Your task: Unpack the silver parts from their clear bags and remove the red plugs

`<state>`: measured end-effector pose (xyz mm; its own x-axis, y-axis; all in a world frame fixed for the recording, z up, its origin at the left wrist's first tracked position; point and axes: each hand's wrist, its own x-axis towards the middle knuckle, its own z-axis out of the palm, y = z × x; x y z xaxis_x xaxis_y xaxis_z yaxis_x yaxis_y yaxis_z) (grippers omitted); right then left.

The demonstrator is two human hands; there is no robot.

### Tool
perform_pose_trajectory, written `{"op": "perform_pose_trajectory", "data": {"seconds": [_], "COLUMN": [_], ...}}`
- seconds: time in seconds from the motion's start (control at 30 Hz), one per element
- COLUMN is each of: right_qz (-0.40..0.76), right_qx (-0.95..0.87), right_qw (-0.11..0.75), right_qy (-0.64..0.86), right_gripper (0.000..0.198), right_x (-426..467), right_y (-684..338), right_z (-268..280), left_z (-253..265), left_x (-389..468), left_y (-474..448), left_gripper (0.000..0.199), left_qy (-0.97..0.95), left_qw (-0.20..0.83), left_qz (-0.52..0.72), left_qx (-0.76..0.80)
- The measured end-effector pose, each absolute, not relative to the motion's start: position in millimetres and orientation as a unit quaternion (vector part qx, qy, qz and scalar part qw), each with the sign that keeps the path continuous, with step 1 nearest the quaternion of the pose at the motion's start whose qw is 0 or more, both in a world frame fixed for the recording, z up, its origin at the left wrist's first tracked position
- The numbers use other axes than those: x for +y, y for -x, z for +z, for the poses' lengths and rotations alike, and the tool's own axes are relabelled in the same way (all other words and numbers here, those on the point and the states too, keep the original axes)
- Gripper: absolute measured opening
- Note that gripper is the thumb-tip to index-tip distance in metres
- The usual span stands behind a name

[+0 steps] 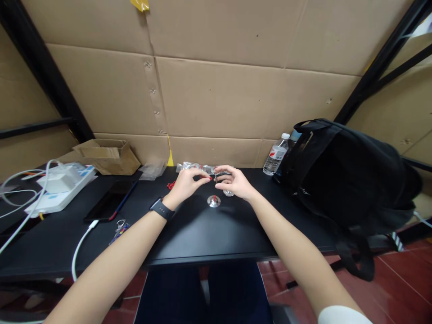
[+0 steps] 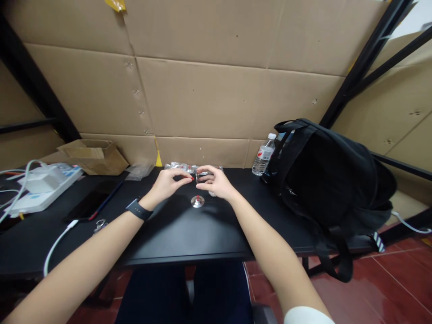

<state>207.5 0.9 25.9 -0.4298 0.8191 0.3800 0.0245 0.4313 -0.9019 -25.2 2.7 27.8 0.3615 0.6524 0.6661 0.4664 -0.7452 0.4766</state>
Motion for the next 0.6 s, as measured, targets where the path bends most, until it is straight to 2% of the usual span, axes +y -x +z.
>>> {"op": "perform_pose_trajectory", "data": {"seconds": [0.17, 0.4, 0.6], "right_qz": [0.489, 0.491, 0.489], "right_qx": [-0.683, -0.673, -0.669], "right_qw": [0.485, 0.494, 0.496], "right_qy": [0.245, 0.248, 0.259], "right_gripper": [0.059, 0.059, 0.062], "right_x": [-7, -5, -4], "right_y": [-197, -196, -194], "right_z": [25, 20, 18], "left_z": [32, 37, 37], "left_x": [-5, -14, -17], "left_y": [18, 16, 16], "left_gripper": [0.013, 0.013, 0.015], "left_qy": [-0.818, -0.831, -0.841], "left_qw": [0.084, -0.031, -0.071], "left_qz": [0.470, 0.419, 0.397], "left_qx": [0.319, 0.363, 0.360]}}
